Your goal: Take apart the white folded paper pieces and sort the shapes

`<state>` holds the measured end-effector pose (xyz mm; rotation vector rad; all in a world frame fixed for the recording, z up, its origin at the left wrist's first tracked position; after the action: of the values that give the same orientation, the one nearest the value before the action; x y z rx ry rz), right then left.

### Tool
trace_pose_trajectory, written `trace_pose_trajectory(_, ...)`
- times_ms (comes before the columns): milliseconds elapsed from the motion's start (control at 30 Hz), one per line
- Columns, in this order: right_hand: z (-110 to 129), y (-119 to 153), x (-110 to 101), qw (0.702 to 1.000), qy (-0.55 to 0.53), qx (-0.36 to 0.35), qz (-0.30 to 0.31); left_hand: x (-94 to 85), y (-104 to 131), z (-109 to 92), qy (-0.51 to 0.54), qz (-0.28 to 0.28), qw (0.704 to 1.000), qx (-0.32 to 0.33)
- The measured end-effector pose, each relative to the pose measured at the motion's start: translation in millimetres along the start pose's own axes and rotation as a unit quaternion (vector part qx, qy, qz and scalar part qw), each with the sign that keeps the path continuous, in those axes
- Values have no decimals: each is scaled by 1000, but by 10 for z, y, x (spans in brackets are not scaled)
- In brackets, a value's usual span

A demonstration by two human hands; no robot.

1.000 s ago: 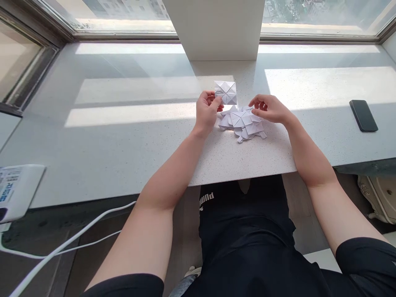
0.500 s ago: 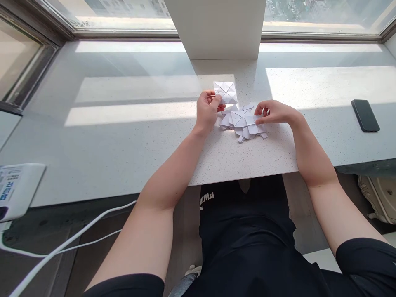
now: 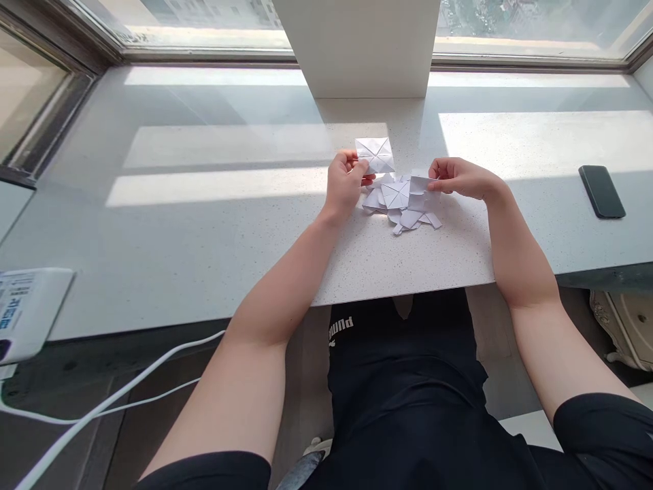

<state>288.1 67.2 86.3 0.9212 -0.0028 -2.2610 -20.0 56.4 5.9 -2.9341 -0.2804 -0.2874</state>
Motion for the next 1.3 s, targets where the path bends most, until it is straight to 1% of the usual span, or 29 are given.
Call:
trace_pose_trajectory(67,-13,-40,-36,998,-36,-22,-41,8,-1,21,-8,7,1000,-2)
trace_pose_trajectory(100,-16,-69,-60,995,-52,-35,-81,12,-1,30,-10,9,1000,-2)
trace_pose_trajectory(167,-3,-126,-100,978,-74,-62,-184,26,-1,39,-13,11,1000,0)
trace_pose_trajectory(233,41,-164,-83,955,-72,-80,-278,48,2,35,-13,13,1000,3)
trace_pose_trajectory(267,75,-179,-45,946,-60,-79,-308,61,5,28,-13,13,1000,3)
trace_pose_trajectory(333,158,-200,71,940,-21,-60,-335,86,16,9,-10,9,1000,1)
trace_pose_trajectory(433,292,-194,248,940,45,-38,-337,128,42,-37,0,9,1000,-1)
trace_pose_trajectory(533,365,-166,336,932,101,-52,-345,178,81,-90,11,26,1000,-2)
trace_pose_trajectory(600,349,-165,346,927,132,-63,-347,198,108,-122,12,33,999,-6)
trace_pose_trajectory(733,260,-204,334,929,161,-92,-319,218,150,-172,4,35,999,-11)
trace_pose_trajectory(833,233,-200,319,923,156,-96,-338,240,166,-195,4,42,999,-13)
trace_pose_trajectory(900,254,-188,336,918,151,-96,-354,252,167,-211,2,43,999,-10)
trace_pose_trajectory(933,276,-188,359,919,150,-100,-352,258,166,-220,1,43,999,-7)
trace_pose_trajectory(1133,402,-220,495,928,205,-113,-289,281,148,-263,4,45,999,0)
trace_pose_trajectory(1300,380,-256,509,933,215,-114,-267,293,150,-286,21,44,999,-6)
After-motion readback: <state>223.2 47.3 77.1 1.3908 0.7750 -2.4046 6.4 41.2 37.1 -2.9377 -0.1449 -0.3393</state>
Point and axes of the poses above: each hand's wrist, its own y-axis away from the middle knuckle, its own x-axis out of the palm, z = x × y, the point moved 6 cm from there along -y, towards the middle knuckle, and after that the axes turned 12 degrees about y, right-handed, at the moved point
